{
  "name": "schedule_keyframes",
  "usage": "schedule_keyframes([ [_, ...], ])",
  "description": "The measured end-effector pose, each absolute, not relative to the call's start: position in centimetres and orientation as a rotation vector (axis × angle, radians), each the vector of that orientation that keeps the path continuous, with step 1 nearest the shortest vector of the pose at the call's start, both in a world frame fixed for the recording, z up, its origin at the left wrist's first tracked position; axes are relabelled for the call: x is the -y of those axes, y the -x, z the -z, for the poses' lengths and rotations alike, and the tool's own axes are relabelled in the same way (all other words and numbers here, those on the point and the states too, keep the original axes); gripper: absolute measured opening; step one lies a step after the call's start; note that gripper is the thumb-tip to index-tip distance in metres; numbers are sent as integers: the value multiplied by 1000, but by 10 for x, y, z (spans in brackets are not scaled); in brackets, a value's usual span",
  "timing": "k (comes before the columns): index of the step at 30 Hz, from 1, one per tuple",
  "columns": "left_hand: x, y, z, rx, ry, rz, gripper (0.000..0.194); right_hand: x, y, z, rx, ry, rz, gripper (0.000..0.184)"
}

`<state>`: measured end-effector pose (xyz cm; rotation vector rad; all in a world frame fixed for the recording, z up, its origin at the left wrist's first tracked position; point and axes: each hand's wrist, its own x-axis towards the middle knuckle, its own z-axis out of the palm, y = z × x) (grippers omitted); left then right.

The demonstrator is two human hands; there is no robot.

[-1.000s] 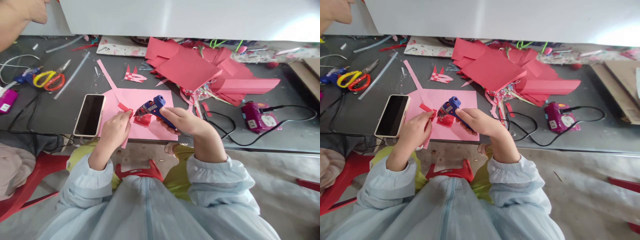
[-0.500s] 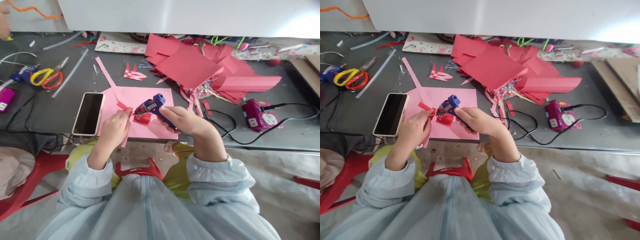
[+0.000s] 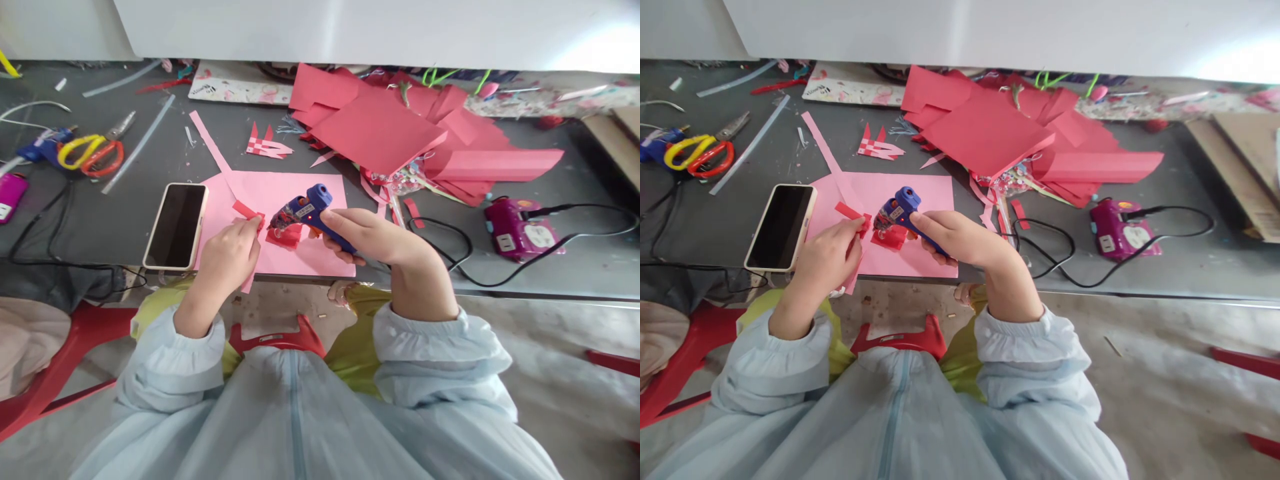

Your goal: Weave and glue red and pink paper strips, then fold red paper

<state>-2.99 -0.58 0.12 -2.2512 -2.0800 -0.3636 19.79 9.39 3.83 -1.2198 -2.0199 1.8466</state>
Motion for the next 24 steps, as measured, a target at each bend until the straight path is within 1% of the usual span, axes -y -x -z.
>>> schedule_keyframes([
  [10, 6, 30, -2, 2086, 2256, 385, 39, -92, -192, -42, 1927, 1283, -1914, 40],
  [16, 5, 30, -1, 2080, 2241, 356, 39, -92, -192, -40, 1944, 1291, -1858, 43],
  [20, 6, 30, -2, 2081, 2249, 349, 40, -92, -193, -39, 1927, 1260, -1907, 44],
  [24, 6, 29, -3, 2095, 2232, 353, 39, -92, -194, -38, 1928, 1257, -1884, 47],
])
